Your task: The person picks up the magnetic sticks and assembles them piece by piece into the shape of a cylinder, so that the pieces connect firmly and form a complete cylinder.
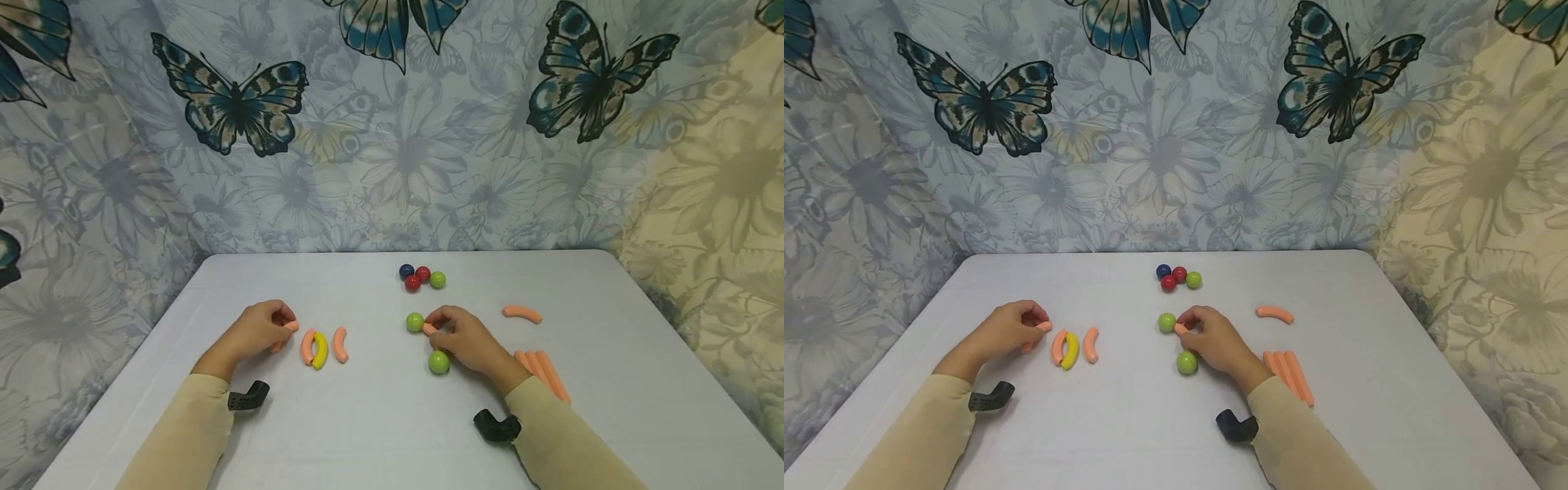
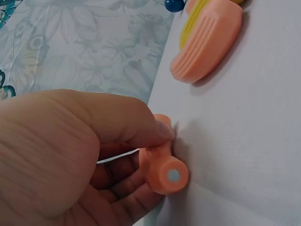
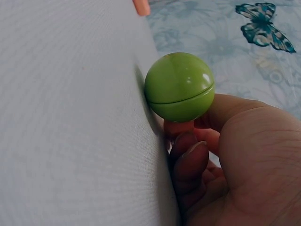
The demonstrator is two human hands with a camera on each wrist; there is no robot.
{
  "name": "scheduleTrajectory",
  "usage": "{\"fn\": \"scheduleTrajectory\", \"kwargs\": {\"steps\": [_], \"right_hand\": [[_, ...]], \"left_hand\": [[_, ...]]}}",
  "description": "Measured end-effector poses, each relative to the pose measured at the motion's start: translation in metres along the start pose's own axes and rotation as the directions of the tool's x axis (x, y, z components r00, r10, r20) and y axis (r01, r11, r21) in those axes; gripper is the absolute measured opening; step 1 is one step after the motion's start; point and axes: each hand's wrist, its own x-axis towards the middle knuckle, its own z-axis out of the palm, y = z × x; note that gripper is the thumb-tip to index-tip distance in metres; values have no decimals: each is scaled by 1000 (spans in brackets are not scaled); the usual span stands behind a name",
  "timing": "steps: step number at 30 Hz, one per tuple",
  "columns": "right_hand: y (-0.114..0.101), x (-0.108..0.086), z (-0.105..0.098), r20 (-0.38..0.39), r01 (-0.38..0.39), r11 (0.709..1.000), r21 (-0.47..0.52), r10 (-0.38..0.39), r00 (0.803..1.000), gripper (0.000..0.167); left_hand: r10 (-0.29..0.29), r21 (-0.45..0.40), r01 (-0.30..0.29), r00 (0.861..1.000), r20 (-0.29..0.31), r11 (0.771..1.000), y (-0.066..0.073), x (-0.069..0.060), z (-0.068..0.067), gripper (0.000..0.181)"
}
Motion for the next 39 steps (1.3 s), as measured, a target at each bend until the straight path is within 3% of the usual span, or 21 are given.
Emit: {"fn": "scheduleTrajectory", "kwargs": {"steps": [5, 13, 20, 29, 34, 39], "right_hand": [[-1, -1, 0, 2, -5, 1000, 1, 5, 1000, 26], [-2, -2, -1, 0, 1, 1000, 12, -1, 1000, 26], [-1, -2, -1, -2, -4, 1000, 5, 4, 1000, 26], [-1, -1, -1, -6, 3, 1000, -8, -3, 1000, 26], [-1, -1, -1, -8, 2, 1000, -7, -2, 1000, 26], [-2, 0, -1, -12, -6, 1000, -5, 6, 1000, 25]], "left_hand": [[15, 58, -10, 997, -73, 998, -1, 2, 2, 21], [70, 41, -63, 978, -196, 997, 0, 5, 5, 32], [55, 40, -48, 979, -194, 998, 4, 7, 10, 32], [125, 38, -120, 968, -216, 992, 12, 6, 15, 34], [151, 48, -144, 962, -226, 988, 24, 5, 21, 35], [211, 45, -206, 955, -208, 977, 39, 5, 30, 29]]}}
